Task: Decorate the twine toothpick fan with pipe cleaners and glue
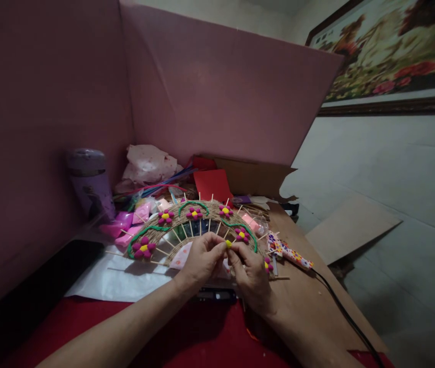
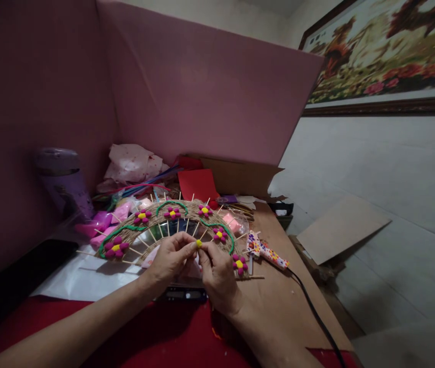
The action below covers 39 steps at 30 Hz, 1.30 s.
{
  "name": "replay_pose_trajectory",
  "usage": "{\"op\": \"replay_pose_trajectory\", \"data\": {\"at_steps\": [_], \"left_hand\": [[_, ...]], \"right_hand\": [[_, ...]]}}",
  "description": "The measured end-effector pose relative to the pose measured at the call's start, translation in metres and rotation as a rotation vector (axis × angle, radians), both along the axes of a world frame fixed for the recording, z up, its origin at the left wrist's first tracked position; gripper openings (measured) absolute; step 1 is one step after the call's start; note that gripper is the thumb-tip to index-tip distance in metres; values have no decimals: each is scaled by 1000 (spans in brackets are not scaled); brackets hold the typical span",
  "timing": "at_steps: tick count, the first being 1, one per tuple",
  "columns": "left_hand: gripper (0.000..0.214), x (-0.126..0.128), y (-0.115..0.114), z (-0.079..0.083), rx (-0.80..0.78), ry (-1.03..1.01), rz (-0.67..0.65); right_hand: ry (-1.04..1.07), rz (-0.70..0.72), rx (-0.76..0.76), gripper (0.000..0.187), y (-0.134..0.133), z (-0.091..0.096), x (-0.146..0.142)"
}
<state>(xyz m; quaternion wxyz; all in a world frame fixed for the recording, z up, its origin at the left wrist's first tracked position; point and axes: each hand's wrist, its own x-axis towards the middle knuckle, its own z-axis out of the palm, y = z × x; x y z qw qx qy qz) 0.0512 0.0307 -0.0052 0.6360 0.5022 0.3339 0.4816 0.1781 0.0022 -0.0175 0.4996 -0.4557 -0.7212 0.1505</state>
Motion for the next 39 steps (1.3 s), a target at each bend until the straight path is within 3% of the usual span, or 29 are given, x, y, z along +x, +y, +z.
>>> {"op": "replay_pose_trajectory", "data": {"at_steps": [4,14,21,30,36,39], "left_hand": [[29,0,0,-1,95,68,55],[16,-13,7,4,295,273,29],[21,-23,14,14,274,494,-81],[18,-17,8,13,191,468,-34],[15,-13,4,1,552,642,123],[16,-13,5,-2,631,698,154]], "right_hand": [[-58,-12,1,18,2,1,2],[-94,104,-127,20,9,7,11],[-206,179,-131,19,13,13,18],[-102,184,-197,21,14,8,16],[-109,71,-180,20,11,4,11],[-162,54,-158,21,12,4,12]]}}
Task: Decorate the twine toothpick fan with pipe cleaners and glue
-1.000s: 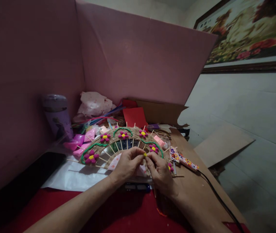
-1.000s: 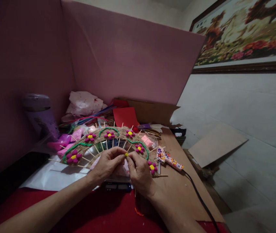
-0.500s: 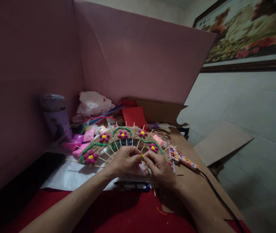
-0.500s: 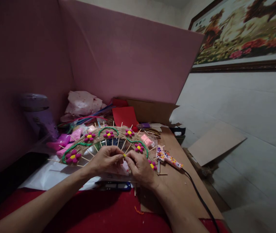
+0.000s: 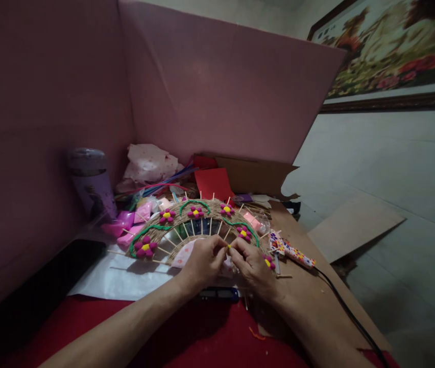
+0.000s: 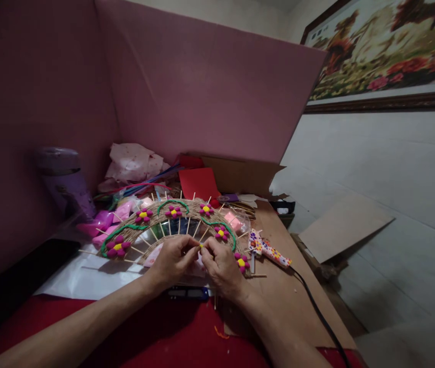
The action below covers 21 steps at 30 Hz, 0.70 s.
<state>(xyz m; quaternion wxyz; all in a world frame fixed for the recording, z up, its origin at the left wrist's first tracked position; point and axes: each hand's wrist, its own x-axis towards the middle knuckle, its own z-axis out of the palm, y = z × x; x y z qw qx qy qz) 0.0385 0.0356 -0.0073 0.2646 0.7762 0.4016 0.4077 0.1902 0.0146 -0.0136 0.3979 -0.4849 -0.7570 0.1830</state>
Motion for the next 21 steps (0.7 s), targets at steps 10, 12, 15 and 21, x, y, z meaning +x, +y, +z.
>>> {"op": "replay_pose_trajectory", "data": {"at_steps": [10,12,15,21], "left_hand": [[17,-7,11,11,-473,-199,-119],[18,-4,10,13,-612,-341,-124],[22,-1,9,13,-707,-468,-158],[17,2,9,-1,-445,-385,-19]], "right_hand": [[-28,69,66,19,2,13,10],[16,31,82,19,1,12,10],[-5,9,106,17,1,6,6],[-280,9,332,15,-1,-7,0]]}}
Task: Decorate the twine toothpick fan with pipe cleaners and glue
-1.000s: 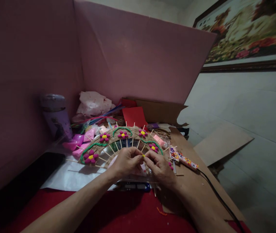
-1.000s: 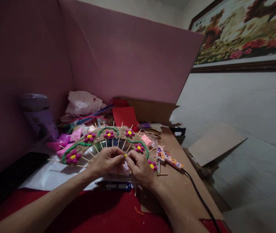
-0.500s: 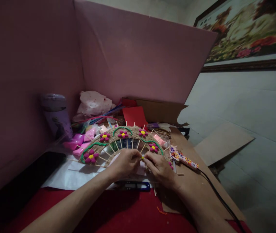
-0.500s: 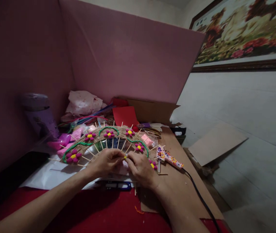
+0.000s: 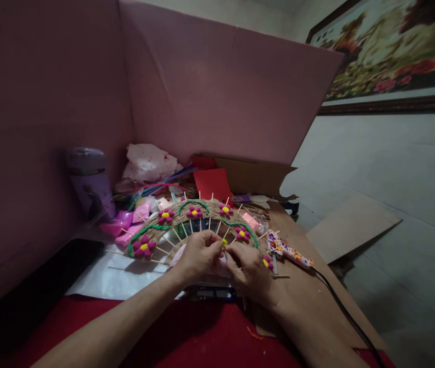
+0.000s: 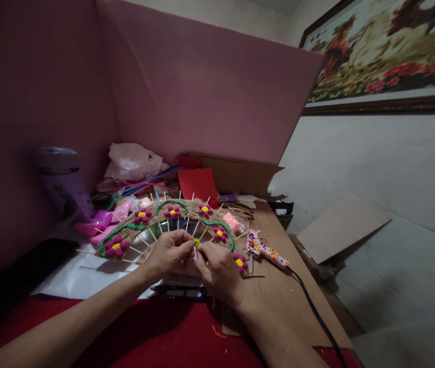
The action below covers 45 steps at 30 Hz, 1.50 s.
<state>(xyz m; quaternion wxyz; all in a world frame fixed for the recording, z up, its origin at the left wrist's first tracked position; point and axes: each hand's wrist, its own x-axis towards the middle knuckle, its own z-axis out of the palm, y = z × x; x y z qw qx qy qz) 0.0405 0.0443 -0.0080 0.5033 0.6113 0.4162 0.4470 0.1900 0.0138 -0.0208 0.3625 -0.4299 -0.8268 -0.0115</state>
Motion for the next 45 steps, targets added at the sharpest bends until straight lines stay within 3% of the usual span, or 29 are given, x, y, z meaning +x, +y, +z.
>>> {"op": "replay_pose_trajectory", "data": {"at_steps": [5,8,10,15,17,20,23,28,33,36,40,45], "left_hand": [[15,-4,-3,3,379,444,38],[18,-12,-2,10,472,579,-82],[17,-17,1,13,382,517,-190],[21,-18,3,14,-86,73,-358],[26,-13,-1,14,-158,-65,-345],[29,-4,-7,13,-176,-171,-291],[26,2,-11,9,-43,-164,-173],[17,3,-11,3,231,11,5],[9,1,-8,2,185,-12,12],[10,-2,-8,3,271,50,-12],[13,-4,-7,1,354,148,-8],[12,-2,-5,-2,276,119,16]], "right_hand": [[-303,37,183,23,-1,2,3],[-198,69,135,21,0,6,6],[7,77,-1,17,2,8,8],[540,155,-374,16,6,9,8],[604,154,-387,15,6,6,5],[550,90,-268,13,2,2,1],[507,42,-204,13,-2,-2,-4],[462,19,-191,15,-5,-3,-8],[362,2,-166,14,-7,2,-8],[337,10,-193,16,-6,3,-7],[411,29,-301,19,-3,1,-6],[499,28,-371,21,-2,3,-5]]}}
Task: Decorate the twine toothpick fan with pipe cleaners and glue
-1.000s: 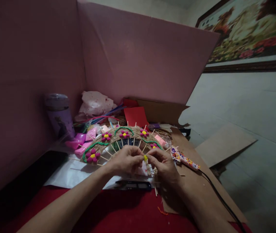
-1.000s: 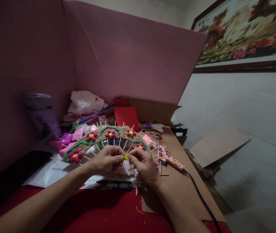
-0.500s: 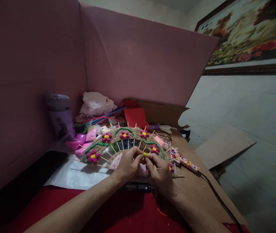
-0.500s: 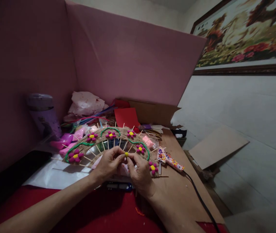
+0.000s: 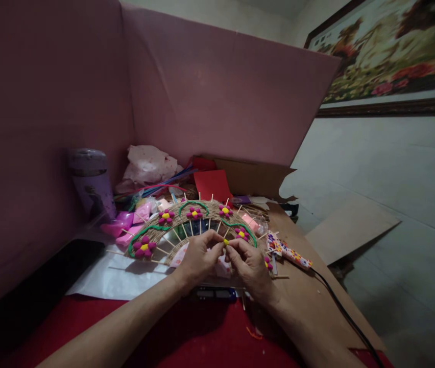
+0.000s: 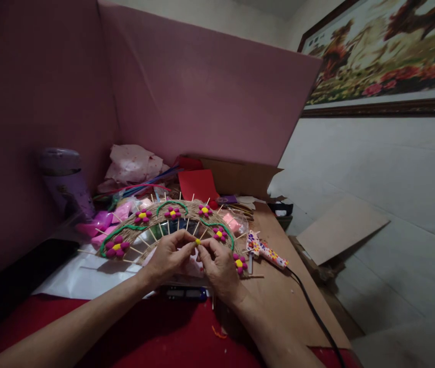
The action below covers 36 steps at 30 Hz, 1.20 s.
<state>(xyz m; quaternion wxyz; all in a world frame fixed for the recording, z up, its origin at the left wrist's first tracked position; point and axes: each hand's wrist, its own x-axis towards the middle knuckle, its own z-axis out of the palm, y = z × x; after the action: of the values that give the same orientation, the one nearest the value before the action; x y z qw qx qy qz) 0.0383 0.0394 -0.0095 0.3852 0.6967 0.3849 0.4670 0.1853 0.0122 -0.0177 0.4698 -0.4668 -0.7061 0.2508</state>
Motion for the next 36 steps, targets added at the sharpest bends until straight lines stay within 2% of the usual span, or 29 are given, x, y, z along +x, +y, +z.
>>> {"op": "replay_pose_trajectory", "data": {"at_steps": [7,10,15,19,23,30,36], "left_hand": [[17,-3,1,6,65,69,-78],[16,-2,2,6,-15,20,-72],[16,4,-1,6,-219,-186,-85],[16,4,-2,12,-249,-176,-91],[17,-2,0,16,-221,21,-100],[20,-11,-1,21,7,320,-83],[19,-9,-1,13,9,233,-92]], "right_hand": [[-81,72,15,21,3,5,5],[-50,53,7,19,4,2,4],[-20,39,44,17,3,0,4],[-84,36,67,17,3,4,4],[-183,58,89,18,4,6,6],[-270,65,124,17,5,5,8],[-233,55,136,16,3,5,7]]}}
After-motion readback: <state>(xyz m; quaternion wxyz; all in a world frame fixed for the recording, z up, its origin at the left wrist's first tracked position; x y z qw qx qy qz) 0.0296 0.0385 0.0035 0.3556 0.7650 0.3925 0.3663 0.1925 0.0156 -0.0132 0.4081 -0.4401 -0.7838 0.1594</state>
